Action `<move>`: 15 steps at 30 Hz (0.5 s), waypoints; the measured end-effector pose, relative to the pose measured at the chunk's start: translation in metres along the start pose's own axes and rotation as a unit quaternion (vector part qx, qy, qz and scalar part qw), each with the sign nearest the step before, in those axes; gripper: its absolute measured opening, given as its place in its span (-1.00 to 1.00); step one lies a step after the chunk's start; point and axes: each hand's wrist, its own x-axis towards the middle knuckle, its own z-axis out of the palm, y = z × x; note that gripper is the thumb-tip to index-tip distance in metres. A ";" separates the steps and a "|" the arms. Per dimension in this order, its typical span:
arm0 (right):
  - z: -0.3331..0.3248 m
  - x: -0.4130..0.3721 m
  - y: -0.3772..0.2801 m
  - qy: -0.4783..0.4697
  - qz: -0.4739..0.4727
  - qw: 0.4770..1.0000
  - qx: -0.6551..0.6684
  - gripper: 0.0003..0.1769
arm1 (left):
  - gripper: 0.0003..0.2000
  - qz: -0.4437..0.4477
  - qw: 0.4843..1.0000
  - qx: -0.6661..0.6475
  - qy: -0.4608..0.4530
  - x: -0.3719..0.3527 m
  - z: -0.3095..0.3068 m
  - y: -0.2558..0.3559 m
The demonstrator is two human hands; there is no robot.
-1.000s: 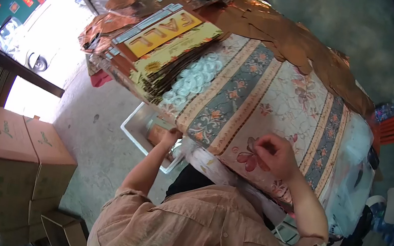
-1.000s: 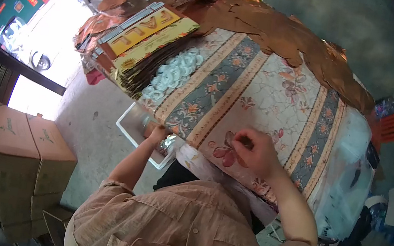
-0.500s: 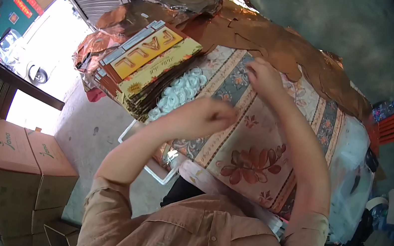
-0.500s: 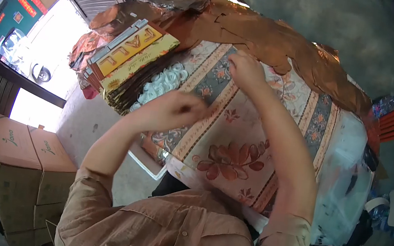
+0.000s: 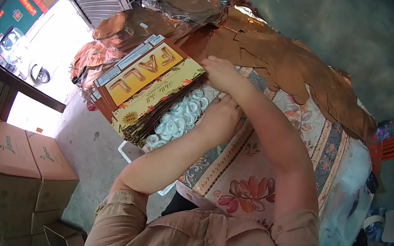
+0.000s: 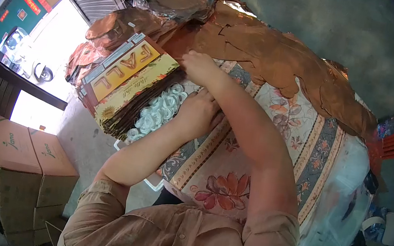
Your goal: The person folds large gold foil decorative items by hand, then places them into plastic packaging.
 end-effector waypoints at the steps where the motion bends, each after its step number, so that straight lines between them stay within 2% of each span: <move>1: 0.000 0.002 -0.001 -0.034 0.029 0.999 -0.030 -0.81 | -0.63 -0.007 1.000 0.003 -0.029 0.000 0.000 0.000; 2: 0.003 0.002 0.000 -0.037 0.028 0.999 -0.029 -0.81 | -0.63 -0.010 1.000 0.002 -0.030 -0.001 0.002 0.000; 4: 0.011 0.003 0.009 0.050 -0.040 0.997 -0.050 -0.89 | -0.66 -0.009 0.999 0.030 -0.015 0.000 0.005 -0.001; 5: 0.015 0.005 0.013 0.050 -0.039 0.997 -0.049 -0.89 | -0.66 -0.009 0.999 0.029 -0.016 0.000 0.005 -0.002; 7: 0.023 0.007 0.020 0.112 0.078 0.987 0.085 -0.91 | -0.65 -0.018 0.999 0.016 -0.044 0.000 -0.001 0.002; 8: 0.025 0.008 0.024 0.110 0.078 0.987 0.085 -0.91 | -0.65 -0.019 0.999 0.015 -0.044 0.001 -0.003 0.003; 10: 0.029 0.008 0.033 0.126 0.177 0.923 0.317 -0.85 | -0.65 -0.027 0.998 0.004 -0.050 0.002 -0.005 0.004; 11: 0.032 0.007 0.037 0.125 0.176 0.923 0.318 -0.85 | -0.65 -0.029 0.998 0.004 -0.050 0.002 -0.005 0.003; 13: 0.023 0.004 0.038 0.146 0.254 0.823 0.488 -0.71 | -0.66 -0.034 0.998 -0.006 -0.044 0.002 -0.004 0.004; 15: 0.017 0.002 0.040 0.141 0.275 0.802 0.511 -0.71 | -0.67 -0.035 0.999 -0.013 -0.033 0.002 -0.002 0.004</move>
